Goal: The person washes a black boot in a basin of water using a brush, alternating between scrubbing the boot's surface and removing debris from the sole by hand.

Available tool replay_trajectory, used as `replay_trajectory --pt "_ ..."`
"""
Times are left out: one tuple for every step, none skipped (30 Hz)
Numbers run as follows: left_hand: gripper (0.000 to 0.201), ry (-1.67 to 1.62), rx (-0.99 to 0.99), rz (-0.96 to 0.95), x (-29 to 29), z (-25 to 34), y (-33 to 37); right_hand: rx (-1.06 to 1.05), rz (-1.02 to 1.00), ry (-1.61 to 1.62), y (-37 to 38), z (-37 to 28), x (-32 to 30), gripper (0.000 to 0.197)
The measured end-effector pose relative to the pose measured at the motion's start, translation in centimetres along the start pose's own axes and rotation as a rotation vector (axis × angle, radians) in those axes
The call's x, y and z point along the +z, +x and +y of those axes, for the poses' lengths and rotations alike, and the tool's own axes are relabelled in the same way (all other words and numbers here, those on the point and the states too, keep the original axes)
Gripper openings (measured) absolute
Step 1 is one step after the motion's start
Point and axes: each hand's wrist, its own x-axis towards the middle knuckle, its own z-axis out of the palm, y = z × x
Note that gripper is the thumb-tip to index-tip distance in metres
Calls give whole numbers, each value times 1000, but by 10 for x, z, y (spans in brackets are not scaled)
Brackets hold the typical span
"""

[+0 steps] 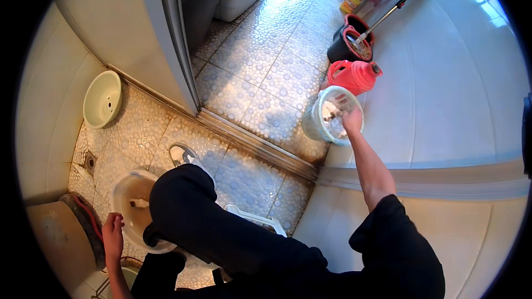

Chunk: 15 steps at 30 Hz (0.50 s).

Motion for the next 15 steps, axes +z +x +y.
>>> replay_trajectory --pt "23 114 8 18 -20 -3 -23 4 -33 53 -5 -32 3 31" --pt "23 224 15 29 -37 -4 -44 179 -223 298 -1 -60 0 31" --pt "22 218 16 67 -48 -3 -54 348 -405 520 6 -81 -9 30" --pt "22 209 7 87 -50 -9 -52 392 -530 628 20 -87 -10 22" --pt "22 151 -42 106 -53 -21 -51 543 -799 999 23 -119 -15 17" --pt "21 91 -98 131 -57 -37 -54 688 -1092 1361 27 -161 -35 12" --pt "20 136 -106 118 -61 -53 -54 718 -1215 1493 29 -213 -59 11" --pt "21 239 -72 105 -62 -60 -52 748 -1338 1614 29 -267 -85 12" --pt "22 252 -35 81 -56 -56 -49 708 -1439 1628 32 -310 -108 16" --pt "22 265 -4 55 -51 -50 -47 670 -1549 1635 32 -350 -127 21" --pt "23 261 -32 9 -51 -52 -46 635 -1602 1624 27 -391 -140 21" --pt "23 254 -65 -35 -52 -58 -44 543 -1757 1653 20 -433 -147 23" --pt "23 251 -63 -43 -49 -71 -40 449 -1915 1670 10 -474 -155 25" --pt "23 248 -70 -54 -47 -86 -39 417 -1988 1643 -2 -516 -164 25" --pt "22 245 -70 -70 -46 -99 -36 346 -2116 1618 -16 -555 -173 28"
